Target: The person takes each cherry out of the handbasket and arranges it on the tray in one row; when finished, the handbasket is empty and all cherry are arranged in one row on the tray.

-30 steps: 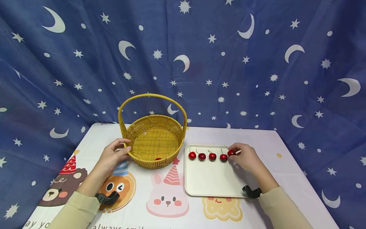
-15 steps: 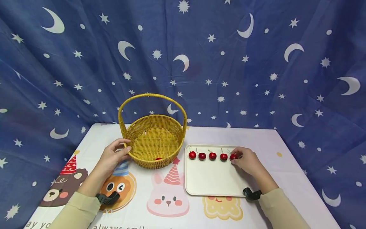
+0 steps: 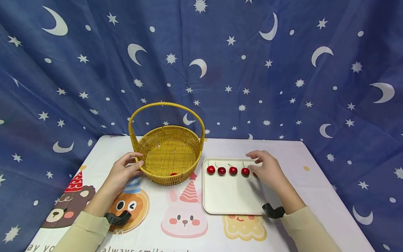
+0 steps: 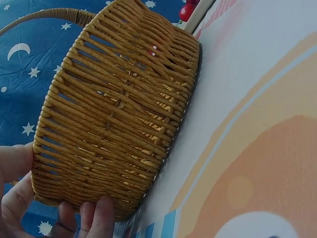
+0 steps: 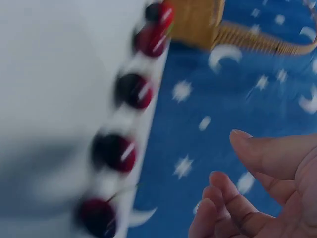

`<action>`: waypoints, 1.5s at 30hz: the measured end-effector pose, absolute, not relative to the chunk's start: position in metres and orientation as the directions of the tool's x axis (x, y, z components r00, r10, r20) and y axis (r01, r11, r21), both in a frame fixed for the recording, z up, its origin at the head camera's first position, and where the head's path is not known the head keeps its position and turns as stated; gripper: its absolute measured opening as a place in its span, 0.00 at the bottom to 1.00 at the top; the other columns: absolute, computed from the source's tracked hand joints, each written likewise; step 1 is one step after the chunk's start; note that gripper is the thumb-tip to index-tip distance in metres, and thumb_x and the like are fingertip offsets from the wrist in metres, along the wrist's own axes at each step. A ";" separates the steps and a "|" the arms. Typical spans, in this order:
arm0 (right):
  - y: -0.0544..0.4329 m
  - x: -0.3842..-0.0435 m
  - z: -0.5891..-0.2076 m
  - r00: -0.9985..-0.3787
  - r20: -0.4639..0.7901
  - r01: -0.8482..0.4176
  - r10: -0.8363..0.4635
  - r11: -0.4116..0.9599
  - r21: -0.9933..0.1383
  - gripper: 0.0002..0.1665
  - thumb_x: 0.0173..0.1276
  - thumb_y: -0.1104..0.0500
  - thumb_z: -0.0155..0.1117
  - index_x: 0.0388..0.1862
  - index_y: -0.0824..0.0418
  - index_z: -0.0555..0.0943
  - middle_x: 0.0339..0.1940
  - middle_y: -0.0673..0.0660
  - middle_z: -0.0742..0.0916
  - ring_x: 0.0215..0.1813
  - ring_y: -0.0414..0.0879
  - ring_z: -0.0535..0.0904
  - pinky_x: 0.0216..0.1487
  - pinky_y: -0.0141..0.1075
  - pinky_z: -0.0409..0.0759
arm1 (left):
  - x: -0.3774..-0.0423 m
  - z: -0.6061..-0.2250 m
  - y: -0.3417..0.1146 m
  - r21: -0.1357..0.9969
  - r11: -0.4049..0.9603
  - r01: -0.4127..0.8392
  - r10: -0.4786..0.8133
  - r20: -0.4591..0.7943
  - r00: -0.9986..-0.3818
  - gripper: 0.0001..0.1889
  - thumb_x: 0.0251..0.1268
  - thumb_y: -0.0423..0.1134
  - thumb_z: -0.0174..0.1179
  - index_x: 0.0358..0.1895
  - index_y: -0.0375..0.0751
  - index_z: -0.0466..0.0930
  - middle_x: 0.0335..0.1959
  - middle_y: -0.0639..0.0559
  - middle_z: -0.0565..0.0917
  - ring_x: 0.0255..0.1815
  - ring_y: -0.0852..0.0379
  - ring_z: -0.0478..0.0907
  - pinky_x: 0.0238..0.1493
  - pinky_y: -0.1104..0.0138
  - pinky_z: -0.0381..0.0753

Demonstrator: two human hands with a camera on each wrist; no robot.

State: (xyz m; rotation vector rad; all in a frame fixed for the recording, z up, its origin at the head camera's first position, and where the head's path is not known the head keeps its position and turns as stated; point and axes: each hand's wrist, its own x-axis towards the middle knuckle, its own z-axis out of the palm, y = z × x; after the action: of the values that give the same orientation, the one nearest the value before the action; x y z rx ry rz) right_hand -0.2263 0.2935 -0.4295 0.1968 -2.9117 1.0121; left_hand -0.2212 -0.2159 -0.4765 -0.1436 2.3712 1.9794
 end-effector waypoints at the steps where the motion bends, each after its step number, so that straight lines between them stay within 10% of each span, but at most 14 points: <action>1: 0.285 -0.226 -0.425 -0.986 0.108 -0.167 -0.127 0.765 -0.623 0.24 0.70 0.66 0.74 0.64 0.59 0.85 0.61 0.65 0.86 0.59 0.63 0.83 0.44 0.41 0.87 | -0.221 -0.476 -0.216 0.980 0.172 -0.101 -0.039 -0.095 -0.995 0.24 0.80 0.41 0.64 0.73 0.39 0.75 0.54 0.46 0.73 0.46 0.60 0.82 0.53 0.64 0.93; 14: 0.147 -0.239 -0.407 -0.870 0.118 -0.368 -0.478 0.473 -0.800 0.29 0.67 0.71 0.74 0.66 0.56 0.84 0.60 0.61 0.87 0.58 0.58 0.86 0.50 0.41 0.91 | -0.222 -0.478 -0.218 0.979 0.175 -0.103 -0.032 -0.099 -0.995 0.25 0.81 0.41 0.64 0.74 0.39 0.74 0.56 0.46 0.73 0.46 0.61 0.82 0.52 0.65 0.93; 21: 0.089 -0.273 -0.408 -0.730 0.020 -0.470 -0.683 0.481 -0.740 0.31 0.68 0.72 0.73 0.69 0.56 0.82 0.63 0.58 0.88 0.65 0.59 0.85 0.67 0.52 0.87 | -0.222 -0.476 -0.217 0.982 0.161 -0.101 -0.035 -0.097 -0.995 0.24 0.81 0.40 0.63 0.73 0.39 0.74 0.56 0.45 0.72 0.45 0.62 0.82 0.52 0.64 0.93; 32: 0.045 -0.303 -0.426 -0.482 -0.328 -0.571 -0.812 0.575 -0.585 0.27 0.67 0.78 0.62 0.57 0.55 0.89 0.49 0.55 0.91 0.54 0.48 0.87 0.56 0.33 0.85 | -0.222 -0.478 -0.217 0.984 0.155 -0.094 -0.029 -0.090 -0.995 0.24 0.80 0.40 0.64 0.73 0.38 0.74 0.56 0.44 0.73 0.45 0.61 0.83 0.52 0.64 0.93; 38: 0.032 -0.304 -0.433 -0.478 -0.375 -0.562 -0.795 0.604 -0.564 0.32 0.64 0.81 0.51 0.47 0.52 0.92 0.39 0.47 0.88 0.43 0.39 0.80 0.48 0.28 0.81 | -0.223 -0.478 -0.217 0.984 0.155 -0.084 -0.027 -0.081 -0.996 0.24 0.80 0.40 0.64 0.73 0.38 0.74 0.55 0.45 0.72 0.44 0.62 0.83 0.52 0.64 0.93; 45: 0.035 -0.307 -0.429 -0.547 -0.280 -0.488 -0.789 0.572 -0.659 0.18 0.65 0.74 0.70 0.47 0.54 0.87 0.41 0.50 0.88 0.45 0.42 0.81 0.46 0.30 0.82 | -0.222 -0.477 -0.218 0.984 0.153 -0.087 -0.034 -0.083 -0.996 0.23 0.81 0.40 0.63 0.73 0.38 0.75 0.55 0.44 0.72 0.44 0.61 0.83 0.52 0.64 0.93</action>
State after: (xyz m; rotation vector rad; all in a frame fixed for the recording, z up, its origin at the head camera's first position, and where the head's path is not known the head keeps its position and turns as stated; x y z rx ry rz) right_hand -0.3072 0.0352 -0.4294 1.4782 -3.2595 1.0212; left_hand -0.2216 -0.2178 -0.4774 -0.1236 2.3545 2.0141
